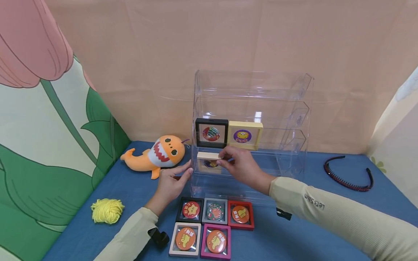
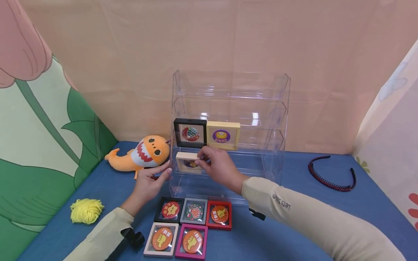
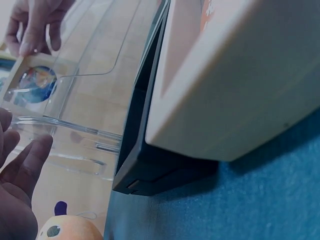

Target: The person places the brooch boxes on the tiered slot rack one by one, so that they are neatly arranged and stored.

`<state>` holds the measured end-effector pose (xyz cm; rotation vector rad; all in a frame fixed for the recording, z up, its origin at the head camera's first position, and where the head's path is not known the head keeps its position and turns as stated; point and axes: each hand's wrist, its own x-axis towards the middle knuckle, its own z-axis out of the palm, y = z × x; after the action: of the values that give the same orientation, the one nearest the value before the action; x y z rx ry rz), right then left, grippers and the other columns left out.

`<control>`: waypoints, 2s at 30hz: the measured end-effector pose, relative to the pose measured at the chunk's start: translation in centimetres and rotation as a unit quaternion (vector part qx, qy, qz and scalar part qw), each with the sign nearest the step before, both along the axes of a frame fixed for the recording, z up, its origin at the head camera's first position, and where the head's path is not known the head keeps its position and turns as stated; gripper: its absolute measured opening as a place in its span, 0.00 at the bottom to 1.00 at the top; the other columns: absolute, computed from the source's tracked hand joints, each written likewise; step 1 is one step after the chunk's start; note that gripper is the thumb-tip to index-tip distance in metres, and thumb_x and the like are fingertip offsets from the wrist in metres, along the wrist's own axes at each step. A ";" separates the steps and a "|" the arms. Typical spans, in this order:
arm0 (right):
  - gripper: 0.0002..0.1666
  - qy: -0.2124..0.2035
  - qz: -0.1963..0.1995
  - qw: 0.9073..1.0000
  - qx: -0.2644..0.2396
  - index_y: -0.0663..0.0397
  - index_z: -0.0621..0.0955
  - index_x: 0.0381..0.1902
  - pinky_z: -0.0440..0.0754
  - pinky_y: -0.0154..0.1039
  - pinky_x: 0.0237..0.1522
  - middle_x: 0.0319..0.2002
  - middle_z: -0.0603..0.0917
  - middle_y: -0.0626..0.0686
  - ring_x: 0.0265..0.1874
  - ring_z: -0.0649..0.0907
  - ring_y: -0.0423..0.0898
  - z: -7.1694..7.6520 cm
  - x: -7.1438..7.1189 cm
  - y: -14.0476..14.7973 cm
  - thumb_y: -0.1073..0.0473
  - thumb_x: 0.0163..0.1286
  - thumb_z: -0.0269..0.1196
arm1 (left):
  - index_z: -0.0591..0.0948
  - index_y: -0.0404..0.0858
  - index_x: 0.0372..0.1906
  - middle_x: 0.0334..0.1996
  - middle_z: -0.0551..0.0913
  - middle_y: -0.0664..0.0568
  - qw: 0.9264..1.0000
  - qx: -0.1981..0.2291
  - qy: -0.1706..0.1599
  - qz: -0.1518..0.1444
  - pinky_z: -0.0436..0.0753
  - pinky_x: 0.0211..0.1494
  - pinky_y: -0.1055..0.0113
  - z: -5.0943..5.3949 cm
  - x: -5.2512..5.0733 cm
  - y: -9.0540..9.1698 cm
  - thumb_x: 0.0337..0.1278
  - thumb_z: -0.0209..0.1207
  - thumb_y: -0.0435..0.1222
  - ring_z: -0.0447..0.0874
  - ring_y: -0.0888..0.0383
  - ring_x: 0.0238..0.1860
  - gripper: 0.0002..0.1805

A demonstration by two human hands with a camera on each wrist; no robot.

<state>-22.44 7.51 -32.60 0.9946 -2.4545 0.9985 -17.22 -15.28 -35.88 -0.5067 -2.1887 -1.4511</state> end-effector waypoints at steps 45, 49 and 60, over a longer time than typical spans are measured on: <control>0.11 -0.003 0.035 0.990 0.134 0.44 0.78 0.34 0.80 0.31 0.29 0.31 0.75 0.37 0.28 0.76 0.35 -3.3 7.5 7.5 0.56 0.57 0.71 | 0.78 0.25 0.52 0.47 0.80 0.36 1.000 -0.001 -0.004 0.003 0.84 0.33 0.63 -0.9 -0.6 -0.6 0.55 0.61 0.24 0.86 0.47 0.35 0.18; 0.10 -0.035 0.024 0.989 0.141 0.43 0.78 0.35 0.76 0.29 0.25 0.30 0.74 0.36 0.26 0.74 0.35 -4.7 8.5 8.7 0.53 0.59 0.70 | 0.77 0.24 0.52 0.46 0.80 0.35 1.000 -0.009 -0.007 0.008 0.84 0.33 0.64 0.1 0.0 -0.5 0.55 0.61 0.23 0.86 0.46 0.34 0.18; 0.22 -0.150 -0.005 0.974 0.170 0.46 0.79 0.44 0.81 0.36 0.32 0.35 0.78 0.37 0.32 0.77 0.33 -6.2 8.8 10.5 0.38 0.63 0.61 | 0.77 0.24 0.52 0.46 0.81 0.36 1.000 -0.002 -0.021 0.005 0.84 0.33 0.66 0.0 0.0 -0.3 0.55 0.61 0.22 0.86 0.45 0.36 0.18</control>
<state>-13.62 18.00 -38.76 0.9899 -2.9517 0.7875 -17.22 -15.63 -35.85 -0.4710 -2.2229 -1.4656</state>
